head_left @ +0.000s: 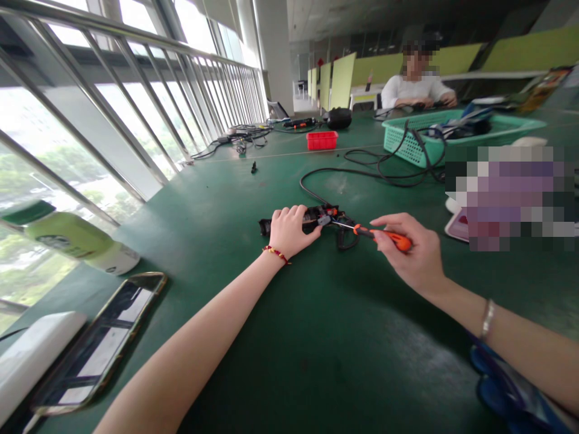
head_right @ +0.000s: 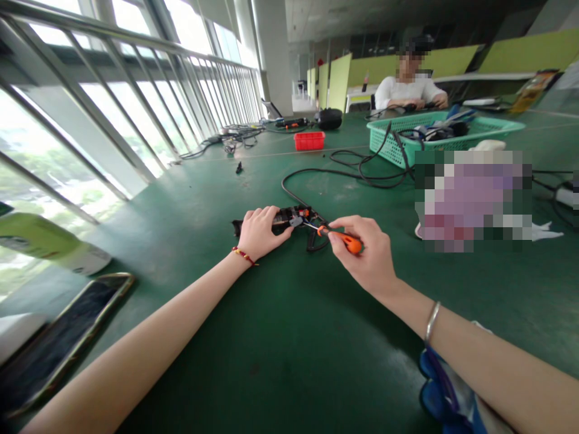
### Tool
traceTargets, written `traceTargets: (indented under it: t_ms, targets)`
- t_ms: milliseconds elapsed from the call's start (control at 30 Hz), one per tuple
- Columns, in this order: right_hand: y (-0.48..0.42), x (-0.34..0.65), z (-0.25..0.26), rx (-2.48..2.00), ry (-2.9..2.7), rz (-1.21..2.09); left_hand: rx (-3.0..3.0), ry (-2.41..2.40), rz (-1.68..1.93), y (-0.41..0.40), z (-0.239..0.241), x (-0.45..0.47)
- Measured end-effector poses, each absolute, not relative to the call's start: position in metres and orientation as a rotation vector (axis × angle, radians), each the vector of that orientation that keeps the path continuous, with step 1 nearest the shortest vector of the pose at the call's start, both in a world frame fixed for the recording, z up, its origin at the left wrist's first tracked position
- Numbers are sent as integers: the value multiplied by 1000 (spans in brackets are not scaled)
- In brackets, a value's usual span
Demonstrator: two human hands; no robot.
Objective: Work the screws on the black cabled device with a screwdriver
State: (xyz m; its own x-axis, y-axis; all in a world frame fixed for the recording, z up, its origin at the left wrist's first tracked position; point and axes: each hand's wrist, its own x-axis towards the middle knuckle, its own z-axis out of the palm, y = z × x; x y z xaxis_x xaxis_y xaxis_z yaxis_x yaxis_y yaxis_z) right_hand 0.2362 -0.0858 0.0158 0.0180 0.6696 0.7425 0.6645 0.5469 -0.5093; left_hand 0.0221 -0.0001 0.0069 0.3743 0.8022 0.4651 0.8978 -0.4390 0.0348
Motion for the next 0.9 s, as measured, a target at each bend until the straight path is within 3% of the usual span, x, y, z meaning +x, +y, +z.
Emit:
traceTargets:
  t_ms: [167,367,900]
  targets:
    - [-84,236,16,-992,-1593,-116,-2403,-1501,-630,0,6,22]
    - [-85,236,16,-1144,-1657,-12,-2402,-1527,-608,0,7,22]
    - [-84,236,15,-1004,-1614,-101,-2403,-1510,-612,0,7,22]
